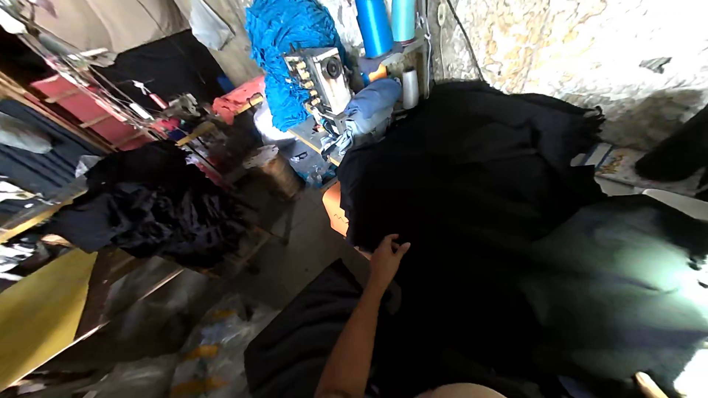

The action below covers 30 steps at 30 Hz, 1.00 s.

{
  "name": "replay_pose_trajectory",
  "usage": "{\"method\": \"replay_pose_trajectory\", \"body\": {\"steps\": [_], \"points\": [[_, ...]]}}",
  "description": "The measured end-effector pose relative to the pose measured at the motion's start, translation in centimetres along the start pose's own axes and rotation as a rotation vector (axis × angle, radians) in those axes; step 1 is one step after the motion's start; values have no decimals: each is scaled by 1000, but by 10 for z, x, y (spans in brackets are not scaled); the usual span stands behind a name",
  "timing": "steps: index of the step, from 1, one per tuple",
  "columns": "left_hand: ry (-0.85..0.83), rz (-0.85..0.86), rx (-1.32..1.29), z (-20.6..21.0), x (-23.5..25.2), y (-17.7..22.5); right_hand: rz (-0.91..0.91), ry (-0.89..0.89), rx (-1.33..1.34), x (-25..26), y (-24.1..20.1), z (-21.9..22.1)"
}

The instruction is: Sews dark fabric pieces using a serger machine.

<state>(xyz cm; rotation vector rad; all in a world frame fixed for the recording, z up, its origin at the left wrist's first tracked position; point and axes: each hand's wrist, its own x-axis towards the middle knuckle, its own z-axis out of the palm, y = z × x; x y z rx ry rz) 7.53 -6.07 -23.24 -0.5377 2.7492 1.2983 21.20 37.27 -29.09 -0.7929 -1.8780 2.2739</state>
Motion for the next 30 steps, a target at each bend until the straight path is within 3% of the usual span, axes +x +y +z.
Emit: {"method": "replay_pose_trajectory", "body": {"steps": [5,7,9,12,16,20,23,25,27,30], "points": [[-336,-152,-71,8,11,20,-48,44,-15,-10,7,2],[-369,-155,-49,11,8,21,-67,87,8,-11,14,4],[-323,-108,-71,2,3,35,-87,108,26,-12,10,7],[-88,60,-289,-34,3,67,-124,117,38,-15,6,13],[9,215,-525,-64,30,146,-124,113,115,-15,8,29],[50,229,-457,-26,82,181,-134,147,135,-13,16,43],[9,202,-282,22,117,155,-141,154,143,-15,21,50],[20,297,-231,46,123,138,-134,164,129,-18,23,49],[23,441,-180,59,107,135,-147,165,98,-23,30,45],[-13,782,92,75,28,131,-156,156,71,-24,35,40]]}}
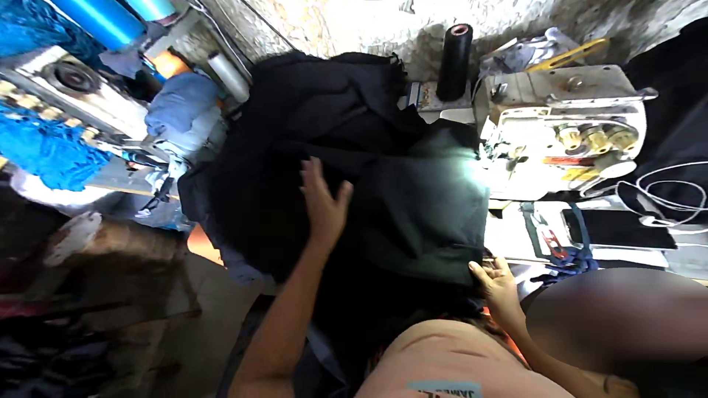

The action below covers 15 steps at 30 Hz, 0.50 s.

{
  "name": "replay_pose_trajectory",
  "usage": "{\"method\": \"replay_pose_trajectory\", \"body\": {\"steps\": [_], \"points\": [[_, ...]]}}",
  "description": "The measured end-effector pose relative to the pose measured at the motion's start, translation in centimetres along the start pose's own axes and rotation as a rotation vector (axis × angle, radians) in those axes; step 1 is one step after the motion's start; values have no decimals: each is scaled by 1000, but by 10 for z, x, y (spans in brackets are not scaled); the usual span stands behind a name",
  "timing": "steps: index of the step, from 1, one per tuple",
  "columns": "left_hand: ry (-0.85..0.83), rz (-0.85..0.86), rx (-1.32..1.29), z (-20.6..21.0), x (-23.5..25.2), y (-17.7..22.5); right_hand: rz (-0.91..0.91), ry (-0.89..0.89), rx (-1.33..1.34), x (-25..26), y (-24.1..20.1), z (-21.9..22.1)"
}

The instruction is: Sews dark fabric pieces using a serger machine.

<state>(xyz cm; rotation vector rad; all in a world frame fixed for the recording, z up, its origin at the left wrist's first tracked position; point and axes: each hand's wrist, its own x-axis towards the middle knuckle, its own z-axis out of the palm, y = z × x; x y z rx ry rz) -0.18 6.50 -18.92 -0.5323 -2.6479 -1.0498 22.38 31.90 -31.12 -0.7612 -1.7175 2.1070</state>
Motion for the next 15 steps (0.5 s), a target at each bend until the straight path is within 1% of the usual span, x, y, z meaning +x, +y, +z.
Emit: {"method": "replay_pose_trajectory", "body": {"steps": [1,2,3,5,6,7,8,9,10,11,15], "points": [[-84,124,55,12,-29,16,7,7,-9,0,0,0],[-177,236,85,28,-59,23,13,9,-19,0,0,1],[-272,310,104,45,-86,24,10,7,-33,1,-1,1],[-456,323,184,65,-120,16,-8,11,-42,2,1,0],[-481,312,238,69,-128,6,-21,17,-46,2,2,-1],[-441,338,286,71,-133,-9,-33,28,-51,2,4,-1],[-364,400,305,71,-135,-25,-43,40,-53,3,5,-2],[-300,461,306,69,-135,-40,-49,47,-57,3,7,-2],[-270,510,288,65,-135,-50,-55,50,-64,4,8,-3],[-273,547,268,60,-134,-56,-52,49,-84,5,8,-4],[-369,627,238,44,-127,-62,14,6,-172,8,8,-8]]}}
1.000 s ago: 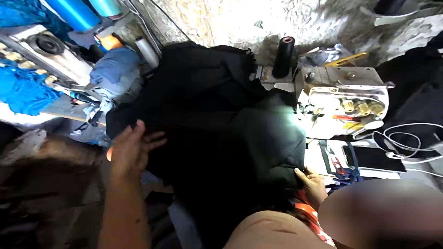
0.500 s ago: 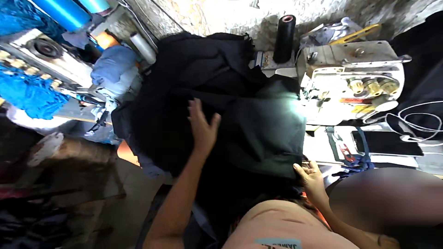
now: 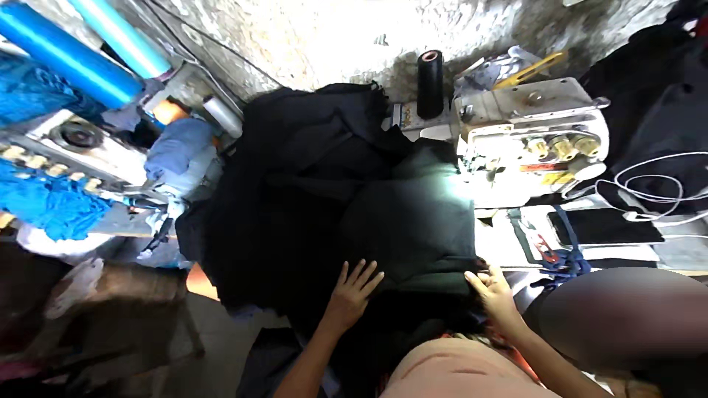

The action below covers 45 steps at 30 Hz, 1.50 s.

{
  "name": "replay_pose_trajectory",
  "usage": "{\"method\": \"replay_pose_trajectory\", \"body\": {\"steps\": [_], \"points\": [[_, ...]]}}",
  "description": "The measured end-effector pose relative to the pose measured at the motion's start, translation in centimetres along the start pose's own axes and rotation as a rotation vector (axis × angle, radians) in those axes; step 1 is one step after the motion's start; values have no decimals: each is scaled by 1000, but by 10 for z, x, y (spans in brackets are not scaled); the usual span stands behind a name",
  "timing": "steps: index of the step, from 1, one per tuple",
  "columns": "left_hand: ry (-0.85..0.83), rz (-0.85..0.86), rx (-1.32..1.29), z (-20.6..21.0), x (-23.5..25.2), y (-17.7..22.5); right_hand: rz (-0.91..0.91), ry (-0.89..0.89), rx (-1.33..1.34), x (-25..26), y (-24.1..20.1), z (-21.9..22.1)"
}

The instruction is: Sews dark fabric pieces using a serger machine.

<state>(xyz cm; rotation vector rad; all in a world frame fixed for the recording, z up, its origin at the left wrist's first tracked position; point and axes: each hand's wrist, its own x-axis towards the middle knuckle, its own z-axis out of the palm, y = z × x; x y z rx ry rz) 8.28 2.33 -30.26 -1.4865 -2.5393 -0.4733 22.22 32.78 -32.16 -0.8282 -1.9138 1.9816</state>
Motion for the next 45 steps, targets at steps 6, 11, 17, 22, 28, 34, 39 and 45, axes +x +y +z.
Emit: {"method": "replay_pose_trajectory", "body": {"steps": [6,11,17,22,28,34,39,45], "points": [[87,-639,-618,-71,43,26,-188,101,-253,-2,-14,-4],[383,-874,-820,-145,109,35,-280,154,-279,53,-65,-10],[-111,-327,-674,-195,133,52,125,-56,245,92,-106,12],[-490,2,-781,-188,132,37,60,31,247,88,-108,7],[-512,145,-865,-180,133,55,72,-6,232,87,-107,7],[-842,187,-850,-134,124,70,77,8,203,88,-102,7],[-821,215,-776,-128,118,70,71,1,267,88,-102,10],[-806,216,-765,-119,123,72,111,35,245,87,-107,12]]}}
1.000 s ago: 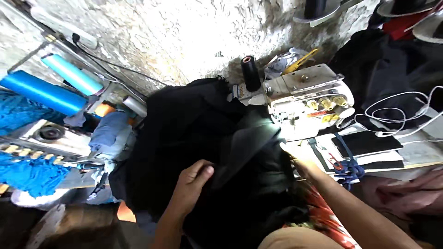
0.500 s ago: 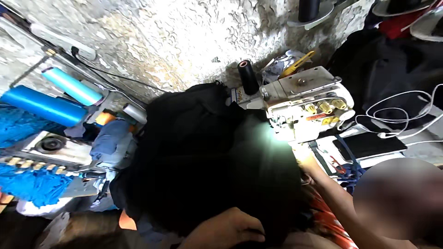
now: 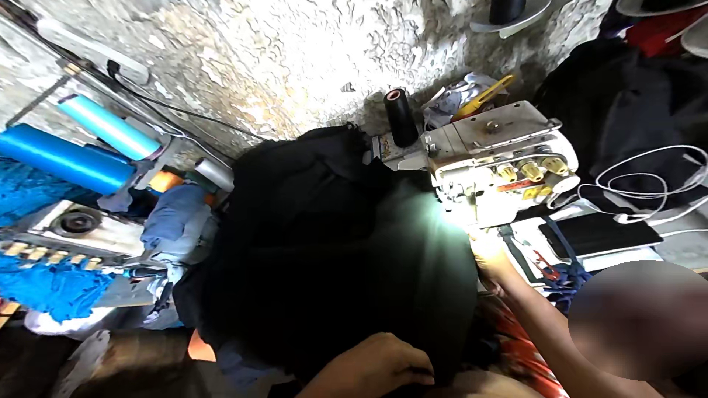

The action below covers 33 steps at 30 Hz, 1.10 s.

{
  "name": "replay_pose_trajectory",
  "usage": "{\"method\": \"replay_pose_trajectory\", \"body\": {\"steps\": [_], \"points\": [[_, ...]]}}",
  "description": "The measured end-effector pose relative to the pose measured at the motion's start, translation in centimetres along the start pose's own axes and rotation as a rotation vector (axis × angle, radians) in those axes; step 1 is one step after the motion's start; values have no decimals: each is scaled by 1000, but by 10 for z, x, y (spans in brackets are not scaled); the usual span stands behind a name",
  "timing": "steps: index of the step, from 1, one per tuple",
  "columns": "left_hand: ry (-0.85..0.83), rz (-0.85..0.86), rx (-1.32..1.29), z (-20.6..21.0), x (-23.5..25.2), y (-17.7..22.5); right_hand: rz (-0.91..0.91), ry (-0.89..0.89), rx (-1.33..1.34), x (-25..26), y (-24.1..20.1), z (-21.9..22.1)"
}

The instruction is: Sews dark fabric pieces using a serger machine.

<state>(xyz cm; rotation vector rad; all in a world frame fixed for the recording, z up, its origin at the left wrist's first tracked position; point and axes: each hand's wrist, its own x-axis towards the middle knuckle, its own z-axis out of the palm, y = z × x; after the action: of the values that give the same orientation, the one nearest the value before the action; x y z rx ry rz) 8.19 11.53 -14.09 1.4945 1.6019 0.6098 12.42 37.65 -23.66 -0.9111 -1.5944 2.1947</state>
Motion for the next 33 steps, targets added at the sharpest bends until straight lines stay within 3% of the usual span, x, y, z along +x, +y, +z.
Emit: {"method": "replay_pose_trajectory", "body": {"steps": [16,26,33], "points": [[66,-112,135,-21,13,-6,-97,-74,-193,7,5,-5],[161,-101,145,-23,33,-13,32,-12,-33,4,-1,-2],[231,-117,148,-25,49,-20,-66,40,-27,3,2,0]]}}
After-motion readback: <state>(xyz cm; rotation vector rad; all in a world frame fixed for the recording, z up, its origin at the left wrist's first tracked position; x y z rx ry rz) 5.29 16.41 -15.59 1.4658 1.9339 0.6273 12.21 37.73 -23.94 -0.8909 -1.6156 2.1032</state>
